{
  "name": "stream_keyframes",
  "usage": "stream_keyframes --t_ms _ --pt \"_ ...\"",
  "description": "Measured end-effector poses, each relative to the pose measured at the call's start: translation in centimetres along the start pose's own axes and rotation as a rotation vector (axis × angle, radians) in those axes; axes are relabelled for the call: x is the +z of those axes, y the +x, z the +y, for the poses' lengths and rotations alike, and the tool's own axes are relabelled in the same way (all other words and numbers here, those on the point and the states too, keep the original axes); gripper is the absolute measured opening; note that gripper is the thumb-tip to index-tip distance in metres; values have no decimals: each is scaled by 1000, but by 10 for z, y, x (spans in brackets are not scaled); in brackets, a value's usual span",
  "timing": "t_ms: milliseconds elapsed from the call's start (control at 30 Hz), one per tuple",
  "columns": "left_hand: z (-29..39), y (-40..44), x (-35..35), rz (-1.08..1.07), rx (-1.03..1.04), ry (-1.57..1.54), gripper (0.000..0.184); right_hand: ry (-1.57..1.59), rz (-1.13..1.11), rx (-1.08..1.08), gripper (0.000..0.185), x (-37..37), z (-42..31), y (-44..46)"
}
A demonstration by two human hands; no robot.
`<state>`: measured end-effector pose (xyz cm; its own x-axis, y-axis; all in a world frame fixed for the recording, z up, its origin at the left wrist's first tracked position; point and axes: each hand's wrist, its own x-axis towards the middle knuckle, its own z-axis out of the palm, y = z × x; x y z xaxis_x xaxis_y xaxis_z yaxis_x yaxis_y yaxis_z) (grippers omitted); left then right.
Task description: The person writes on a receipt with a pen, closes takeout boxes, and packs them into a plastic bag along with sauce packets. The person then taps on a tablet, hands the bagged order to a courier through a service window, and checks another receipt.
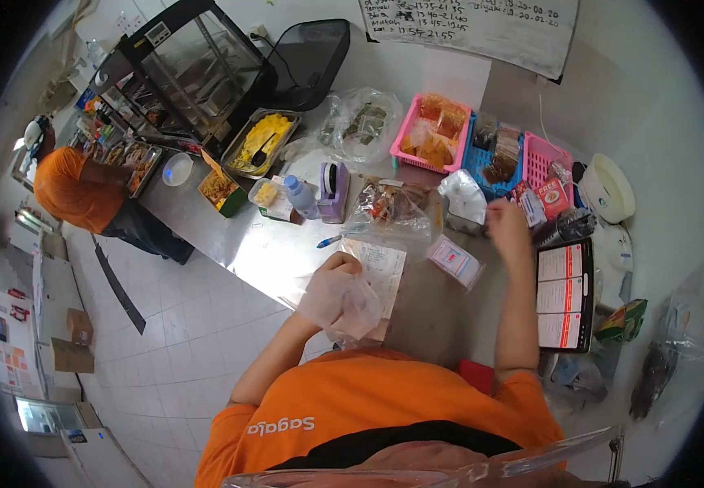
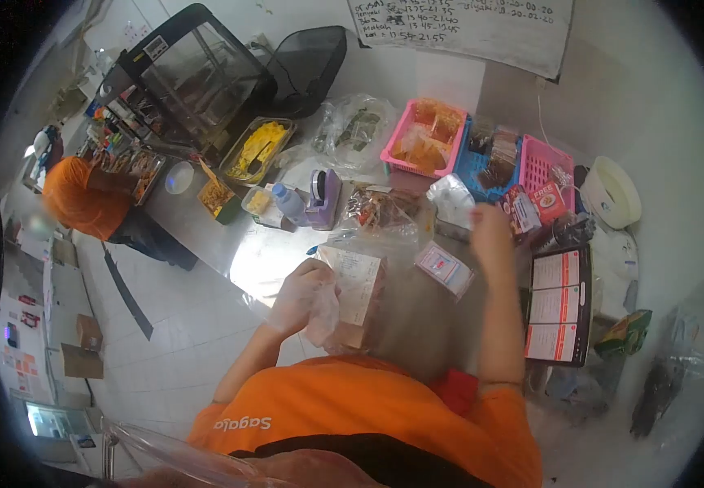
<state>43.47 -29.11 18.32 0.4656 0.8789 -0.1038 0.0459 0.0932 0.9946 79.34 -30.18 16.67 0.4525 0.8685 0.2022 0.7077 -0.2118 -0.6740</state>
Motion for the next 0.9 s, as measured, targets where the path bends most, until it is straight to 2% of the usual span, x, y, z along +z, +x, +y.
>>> stream_keyframes --t_ms 33,67,100,167,267,367,467,567,667,767,900 --pt "6 -2 -1 -56 -10 6 11 143 -4 -104 14 8 -39 -24" --pt "10 -1 -3 -116 115 158 12 291 -20 -258 12 17 -73 -46" --pt "14 0 -6 -157 248 301 12 257 15 -488 9 31 -96 -60" --pt "23 6 -14 -231 799 874 15 366 -164 -371 9 49 -133 -95" --pt "47 -4 -10 -193 865 1131 18 383 -201 -431 11 68 -150 -117" --pt "55 0 -7 -166 1002 1132 17 389 -222 -483 12 66 -146 -121" --pt "41 10 -10 -347 606 841 19 433 -318 -437 13 55 -150 -122" --pt "29 31 -28 -400 716 817 16 430 -216 -428 13 57 -152 -126" --pt "38 26 -24 -327 -29 258 13 453 -26 -178 11 62 -171 -152" --pt "24 19 -31 -302 -53 20 15 374 49 -516 14 75 -182 -168" --pt "28 10 -29 -263 -113 -129 18 435 100 -483 17 93 -175 -176"
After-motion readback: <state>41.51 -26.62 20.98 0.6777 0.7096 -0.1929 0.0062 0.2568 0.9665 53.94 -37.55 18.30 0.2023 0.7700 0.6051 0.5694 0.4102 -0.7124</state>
